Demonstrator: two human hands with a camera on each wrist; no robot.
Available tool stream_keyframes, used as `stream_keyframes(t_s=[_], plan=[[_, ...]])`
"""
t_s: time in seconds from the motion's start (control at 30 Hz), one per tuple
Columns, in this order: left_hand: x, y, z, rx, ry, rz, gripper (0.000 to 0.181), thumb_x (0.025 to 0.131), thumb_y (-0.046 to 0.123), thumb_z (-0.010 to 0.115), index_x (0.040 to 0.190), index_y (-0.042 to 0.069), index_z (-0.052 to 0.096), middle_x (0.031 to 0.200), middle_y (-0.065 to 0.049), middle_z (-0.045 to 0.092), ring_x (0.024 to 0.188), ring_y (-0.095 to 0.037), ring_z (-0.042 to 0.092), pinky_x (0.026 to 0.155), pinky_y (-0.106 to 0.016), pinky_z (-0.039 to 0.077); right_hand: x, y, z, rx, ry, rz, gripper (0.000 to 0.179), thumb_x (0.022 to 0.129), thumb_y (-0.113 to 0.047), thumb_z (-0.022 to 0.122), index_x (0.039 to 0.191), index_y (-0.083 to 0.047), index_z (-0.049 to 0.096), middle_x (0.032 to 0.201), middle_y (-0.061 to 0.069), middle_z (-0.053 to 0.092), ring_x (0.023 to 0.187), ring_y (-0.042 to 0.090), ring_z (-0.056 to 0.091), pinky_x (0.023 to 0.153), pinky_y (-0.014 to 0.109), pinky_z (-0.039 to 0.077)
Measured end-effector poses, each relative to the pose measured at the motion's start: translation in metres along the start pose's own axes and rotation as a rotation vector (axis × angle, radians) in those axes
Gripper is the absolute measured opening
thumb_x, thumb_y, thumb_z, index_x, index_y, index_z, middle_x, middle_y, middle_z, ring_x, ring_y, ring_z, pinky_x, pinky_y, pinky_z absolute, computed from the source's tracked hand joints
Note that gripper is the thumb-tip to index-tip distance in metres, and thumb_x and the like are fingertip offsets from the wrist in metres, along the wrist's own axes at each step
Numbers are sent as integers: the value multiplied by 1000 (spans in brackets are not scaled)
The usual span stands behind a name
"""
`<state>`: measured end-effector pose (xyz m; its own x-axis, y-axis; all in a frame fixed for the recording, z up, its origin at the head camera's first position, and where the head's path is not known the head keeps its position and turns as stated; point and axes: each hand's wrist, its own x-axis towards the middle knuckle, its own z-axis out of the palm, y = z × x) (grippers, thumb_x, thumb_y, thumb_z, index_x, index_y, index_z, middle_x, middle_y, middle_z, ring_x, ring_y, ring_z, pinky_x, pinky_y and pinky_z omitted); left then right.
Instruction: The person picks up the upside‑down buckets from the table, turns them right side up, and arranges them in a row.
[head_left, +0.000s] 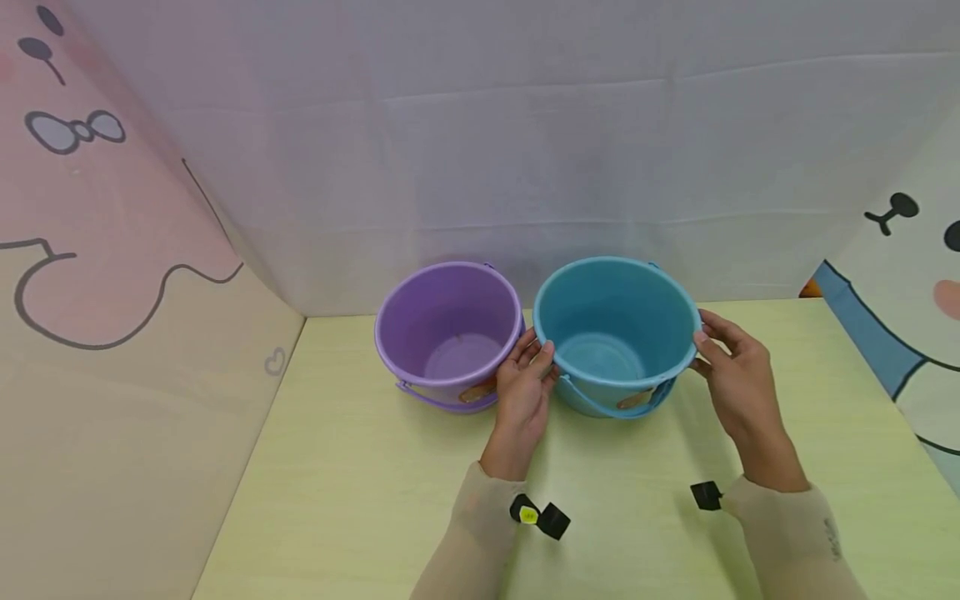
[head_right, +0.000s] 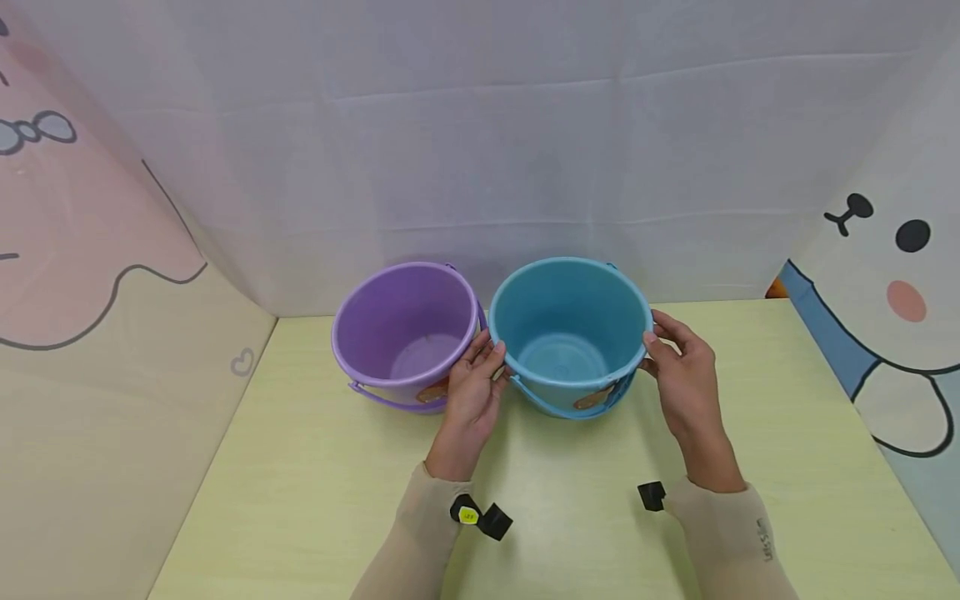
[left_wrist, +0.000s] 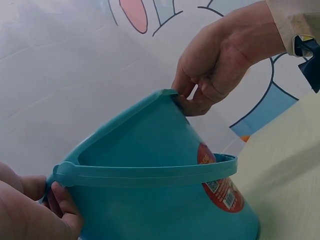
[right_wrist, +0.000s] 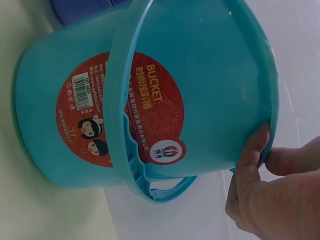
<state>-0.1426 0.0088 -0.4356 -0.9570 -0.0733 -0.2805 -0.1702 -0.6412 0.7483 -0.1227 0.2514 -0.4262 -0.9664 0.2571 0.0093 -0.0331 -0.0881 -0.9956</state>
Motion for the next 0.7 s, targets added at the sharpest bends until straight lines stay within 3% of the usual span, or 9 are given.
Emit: stream_keyframes(t_s=[0.37, 0.7], plan=[[9, -1, -6, -12, -24, -6, 44, 103, -7, 59, 147, -8, 50, 113, -7, 56, 96, -13, 56, 81, -23, 51, 8, 3, 2, 12, -40, 29, 55, 110, -16, 55, 157, 9, 40, 119, 3, 49, 103, 8, 65, 80, 15, 59], [3, -5, -12, -7, -40, -20, 44, 102, -11, 56, 145, -11, 51, 107, -5, 54, 96, -14, 55, 86, -23, 54, 1, 17, -10, 13, -101, 37, 62, 113, -27, 50, 160, 8, 33, 125, -5, 59, 107, 9, 60, 81, 15, 58]])
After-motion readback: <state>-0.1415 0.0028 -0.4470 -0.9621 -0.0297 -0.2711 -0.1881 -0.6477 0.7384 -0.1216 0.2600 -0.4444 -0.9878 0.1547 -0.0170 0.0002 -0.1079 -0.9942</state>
